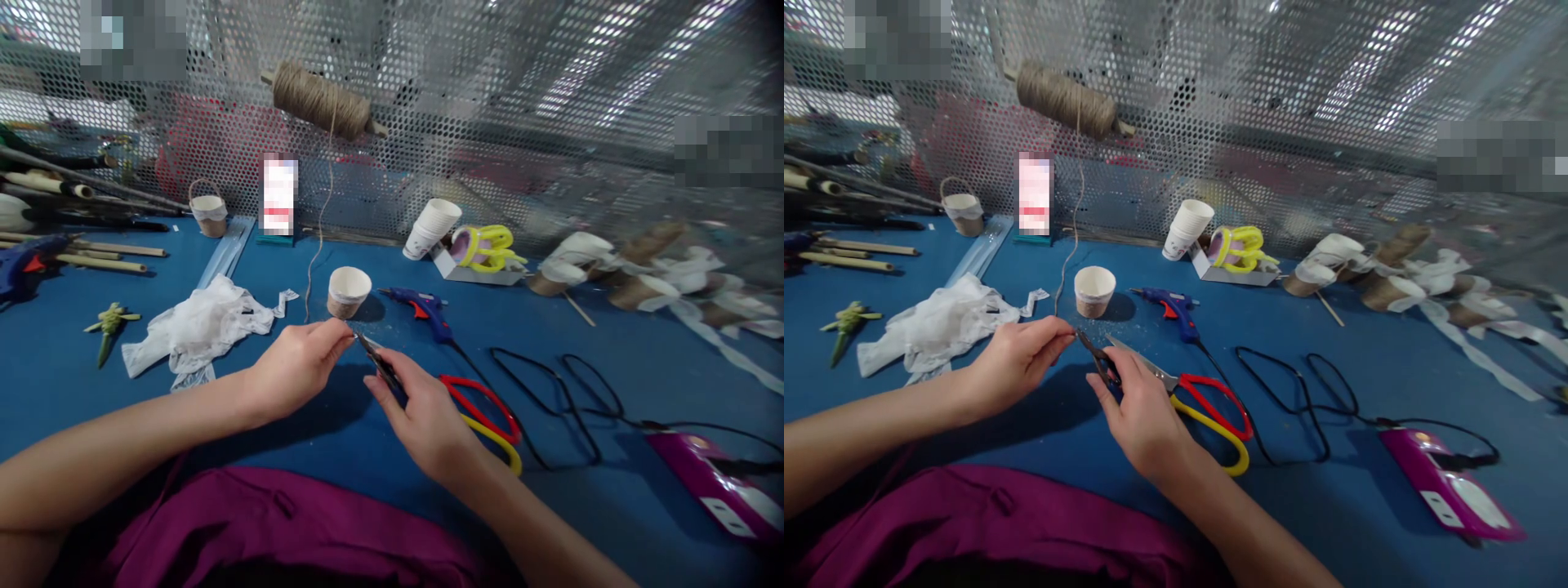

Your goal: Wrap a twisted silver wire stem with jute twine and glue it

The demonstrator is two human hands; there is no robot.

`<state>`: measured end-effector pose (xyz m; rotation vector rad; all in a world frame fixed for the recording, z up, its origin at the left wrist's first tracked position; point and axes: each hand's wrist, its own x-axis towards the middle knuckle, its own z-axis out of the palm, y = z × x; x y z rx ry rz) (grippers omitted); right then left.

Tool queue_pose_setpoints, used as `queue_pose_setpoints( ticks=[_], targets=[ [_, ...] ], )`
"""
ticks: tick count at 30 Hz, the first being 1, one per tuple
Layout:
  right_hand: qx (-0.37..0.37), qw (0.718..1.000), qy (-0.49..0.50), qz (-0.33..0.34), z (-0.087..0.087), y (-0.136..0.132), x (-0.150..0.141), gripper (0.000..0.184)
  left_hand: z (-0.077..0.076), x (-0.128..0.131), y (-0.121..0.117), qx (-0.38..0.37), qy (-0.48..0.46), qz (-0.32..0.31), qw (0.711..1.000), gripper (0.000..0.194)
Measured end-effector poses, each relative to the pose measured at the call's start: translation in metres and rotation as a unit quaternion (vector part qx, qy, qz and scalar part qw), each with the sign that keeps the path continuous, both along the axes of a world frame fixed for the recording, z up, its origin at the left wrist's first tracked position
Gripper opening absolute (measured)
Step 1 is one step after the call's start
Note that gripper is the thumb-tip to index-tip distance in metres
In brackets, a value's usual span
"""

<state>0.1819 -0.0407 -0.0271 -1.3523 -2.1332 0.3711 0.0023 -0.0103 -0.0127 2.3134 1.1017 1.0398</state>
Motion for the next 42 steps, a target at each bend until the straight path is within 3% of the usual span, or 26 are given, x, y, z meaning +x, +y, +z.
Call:
queue_pose_setpoints(
  ticks=[5,8,12,17,19,21,23,24,26,29,30,32,34,36,42],
  targets=[
    [0.008,1.000,0.000,0.012,-0.001,-0.002,-0.001,0.026,0.008,-0.005,-0.001,-0.129,-0.075,-0.052,0.987,0.018],
    [0.036,0.999,-0.007,0.030,-0.001,0.000,0.001,0.024,0.009,-0.006,0.000,-0.254,-0.154,-0.096,0.950,0.023],
    [0.060,0.997,-0.016,0.055,0.001,0.003,0.005,0.021,0.005,-0.006,0.002,-0.437,-0.294,-0.183,0.830,0.019],
    [0.067,0.993,-0.023,0.096,0.006,0.006,0.009,0.019,0.001,-0.006,0.002,-0.571,-0.380,-0.283,0.671,0.016],
    [0.067,0.992,-0.022,0.104,0.008,0.006,0.010,0.018,0.000,-0.006,0.002,-0.600,-0.392,-0.305,0.627,0.015],
    [0.065,0.992,-0.022,0.107,0.008,0.006,0.010,0.018,0.000,-0.006,0.001,-0.614,-0.398,-0.316,0.604,0.014],
    [0.064,0.992,-0.020,0.108,0.008,0.005,0.010,0.018,0.000,-0.006,0.002,-0.614,-0.393,-0.320,0.605,0.014],
    [0.063,0.992,-0.017,0.106,0.008,0.005,0.010,0.017,0.000,-0.005,0.002,-0.606,-0.387,-0.315,0.620,0.014],
    [0.053,0.994,-0.006,0.090,0.007,0.006,0.010,0.018,0.002,-0.005,0.002,-0.565,-0.350,-0.278,0.694,0.017],
    [0.023,0.998,0.002,0.053,0.007,0.006,0.008,0.020,0.005,-0.003,0.000,-0.441,-0.234,-0.180,0.847,0.022],
    [0.012,0.999,0.003,0.044,0.007,0.006,0.007,0.021,0.006,-0.003,-0.001,-0.400,-0.201,-0.151,0.882,0.024],
    [-0.011,0.999,0.002,0.038,0.008,0.005,0.007,0.023,0.006,-0.002,-0.004,-0.358,-0.176,-0.123,0.909,0.025],
    [-0.030,0.999,0.000,0.040,0.010,0.004,0.006,0.026,0.006,-0.001,-0.006,-0.371,-0.193,-0.134,0.898,0.027],
    [-0.040,0.998,-0.006,0.047,0.012,0.004,0.007,0.030,0.005,-0.002,-0.006,-0.410,-0.225,-0.163,0.869,0.027],
    [-0.025,0.997,-0.018,0.070,0.009,0.005,0.010,0.034,0.002,-0.001,-0.003,-0.527,-0.334,-0.243,0.742,0.023]
  ],
)
